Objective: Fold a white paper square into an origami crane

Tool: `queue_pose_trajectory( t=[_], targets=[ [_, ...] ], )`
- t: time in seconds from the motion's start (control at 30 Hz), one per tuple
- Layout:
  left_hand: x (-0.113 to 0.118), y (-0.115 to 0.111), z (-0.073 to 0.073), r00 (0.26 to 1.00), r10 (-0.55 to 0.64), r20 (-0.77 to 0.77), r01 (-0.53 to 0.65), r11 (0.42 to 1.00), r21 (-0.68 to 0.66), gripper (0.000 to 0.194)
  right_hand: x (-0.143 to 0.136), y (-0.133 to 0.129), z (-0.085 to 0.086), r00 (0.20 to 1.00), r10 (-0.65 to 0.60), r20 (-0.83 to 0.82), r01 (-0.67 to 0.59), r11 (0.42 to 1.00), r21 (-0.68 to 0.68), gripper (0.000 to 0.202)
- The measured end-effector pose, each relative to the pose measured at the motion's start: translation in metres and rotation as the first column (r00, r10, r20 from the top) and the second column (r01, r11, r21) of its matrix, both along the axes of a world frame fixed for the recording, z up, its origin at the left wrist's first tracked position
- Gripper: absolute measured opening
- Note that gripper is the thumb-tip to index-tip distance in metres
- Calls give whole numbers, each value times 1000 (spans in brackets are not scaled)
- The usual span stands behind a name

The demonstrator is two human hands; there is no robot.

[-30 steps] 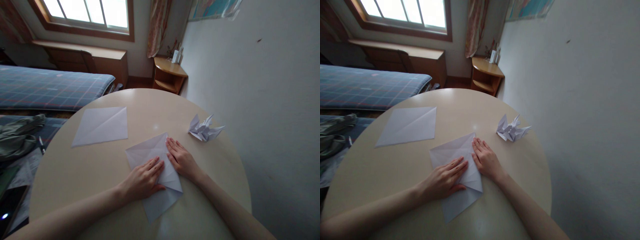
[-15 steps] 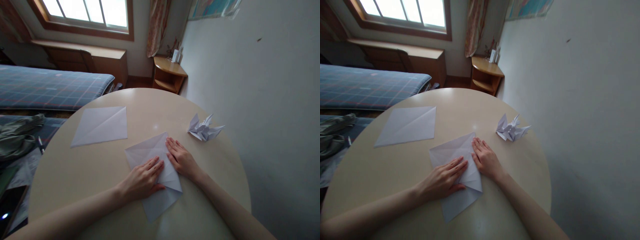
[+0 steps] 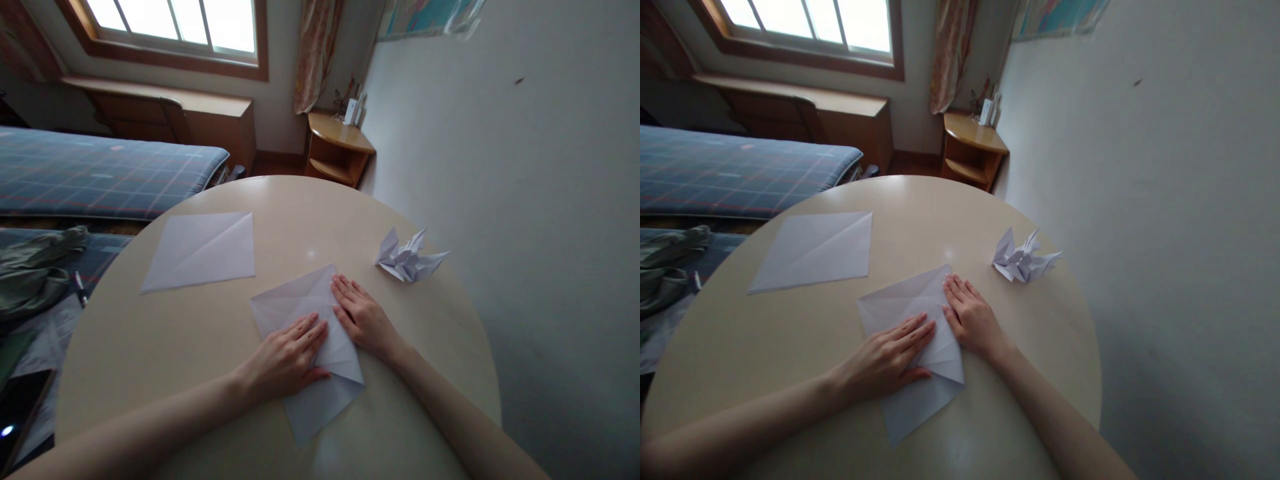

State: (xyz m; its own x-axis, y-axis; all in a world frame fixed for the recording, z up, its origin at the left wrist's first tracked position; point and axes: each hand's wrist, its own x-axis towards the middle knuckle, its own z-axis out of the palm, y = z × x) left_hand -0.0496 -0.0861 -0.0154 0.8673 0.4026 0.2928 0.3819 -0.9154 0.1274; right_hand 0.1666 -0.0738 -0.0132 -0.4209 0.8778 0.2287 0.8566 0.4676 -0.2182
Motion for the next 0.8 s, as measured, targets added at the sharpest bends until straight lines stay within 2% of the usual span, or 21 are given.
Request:
queue_pose_trajectory(
  t=[0.23, 0.43, 0.6, 0.8],
  targets=[
    [1, 0, 0, 1000, 12, -12, -12, 1000, 9, 58, 0, 1, 4, 999, -14, 48, 14, 1000, 3, 46],
    [0, -1, -1, 999, 13, -29, -13, 1000, 12, 58, 3, 18, 13, 991, 5, 136, -9, 999, 31, 43],
    [0, -1, -2, 999, 15, -32, -15, 1000, 15, 58, 13, 29, 9, 990, 28, 139, -33, 999, 36, 40],
    [0, -1, 0, 1000, 4, -31, -3, 999, 38, 57, 20, 38, 6, 995, -1, 104, -2, 1000, 29, 40]
  ],
)
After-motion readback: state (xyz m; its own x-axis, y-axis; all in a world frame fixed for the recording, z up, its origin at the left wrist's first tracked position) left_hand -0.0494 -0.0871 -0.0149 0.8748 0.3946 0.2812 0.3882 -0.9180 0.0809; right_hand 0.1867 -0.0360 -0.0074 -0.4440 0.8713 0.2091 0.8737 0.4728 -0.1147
